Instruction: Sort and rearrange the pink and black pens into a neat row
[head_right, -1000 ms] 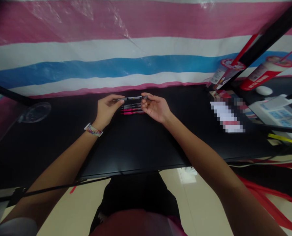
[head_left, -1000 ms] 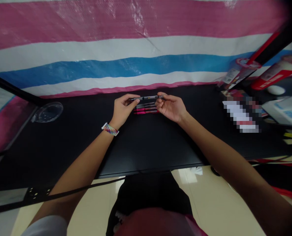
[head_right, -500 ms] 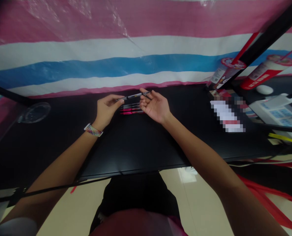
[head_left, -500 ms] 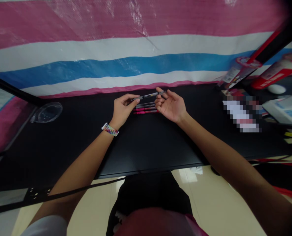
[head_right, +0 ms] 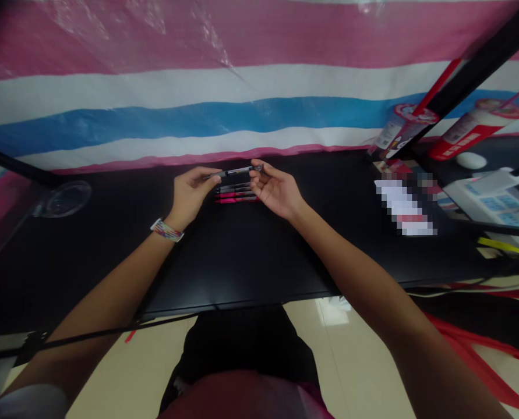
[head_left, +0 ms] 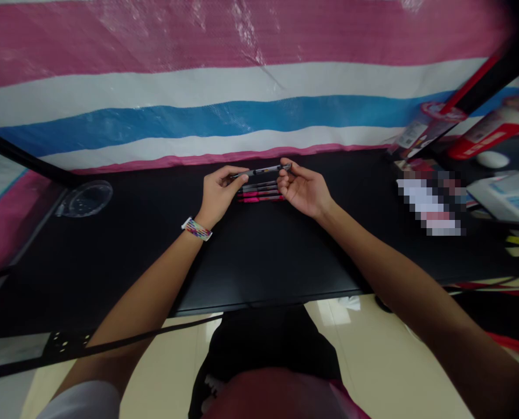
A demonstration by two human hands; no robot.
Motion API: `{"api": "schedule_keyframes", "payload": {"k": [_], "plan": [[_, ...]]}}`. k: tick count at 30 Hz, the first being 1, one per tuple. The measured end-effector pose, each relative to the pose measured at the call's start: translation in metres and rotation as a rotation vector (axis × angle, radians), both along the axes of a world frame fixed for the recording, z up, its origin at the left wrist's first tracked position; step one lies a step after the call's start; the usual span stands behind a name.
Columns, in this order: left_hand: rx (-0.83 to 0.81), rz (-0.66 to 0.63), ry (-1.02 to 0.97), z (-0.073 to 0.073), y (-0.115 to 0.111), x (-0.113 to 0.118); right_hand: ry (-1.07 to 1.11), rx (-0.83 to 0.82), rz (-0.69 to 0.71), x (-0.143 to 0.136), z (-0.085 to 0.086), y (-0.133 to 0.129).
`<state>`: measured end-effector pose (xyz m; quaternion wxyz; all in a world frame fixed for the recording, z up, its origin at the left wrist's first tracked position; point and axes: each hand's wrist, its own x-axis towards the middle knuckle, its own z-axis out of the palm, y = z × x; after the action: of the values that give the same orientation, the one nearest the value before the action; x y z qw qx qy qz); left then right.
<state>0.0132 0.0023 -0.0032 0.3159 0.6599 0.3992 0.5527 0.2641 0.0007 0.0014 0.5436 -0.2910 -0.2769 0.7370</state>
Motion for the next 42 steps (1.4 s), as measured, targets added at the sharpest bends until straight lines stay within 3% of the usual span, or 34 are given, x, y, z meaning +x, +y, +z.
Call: {"api": "schedule_keyframes", "payload": {"k": [19,27,42], "plan": [[-0.022,0.009,0.042,0.0014,-0.0028,0.0026,-0.08,0.056,-0.044,-0.0024,0.0039,-0.0045],[-0.041,0.017,0.032,0.0017,-0.0034,0.0036,0.054,0.007,-0.03,-0.0011,0.0075,-0.0055],[-0.025,0.025,0.025,-0.0025,0.0019,0.0009,-0.149,0.113,-0.039,0.0017,0.007,-0.002]]}}
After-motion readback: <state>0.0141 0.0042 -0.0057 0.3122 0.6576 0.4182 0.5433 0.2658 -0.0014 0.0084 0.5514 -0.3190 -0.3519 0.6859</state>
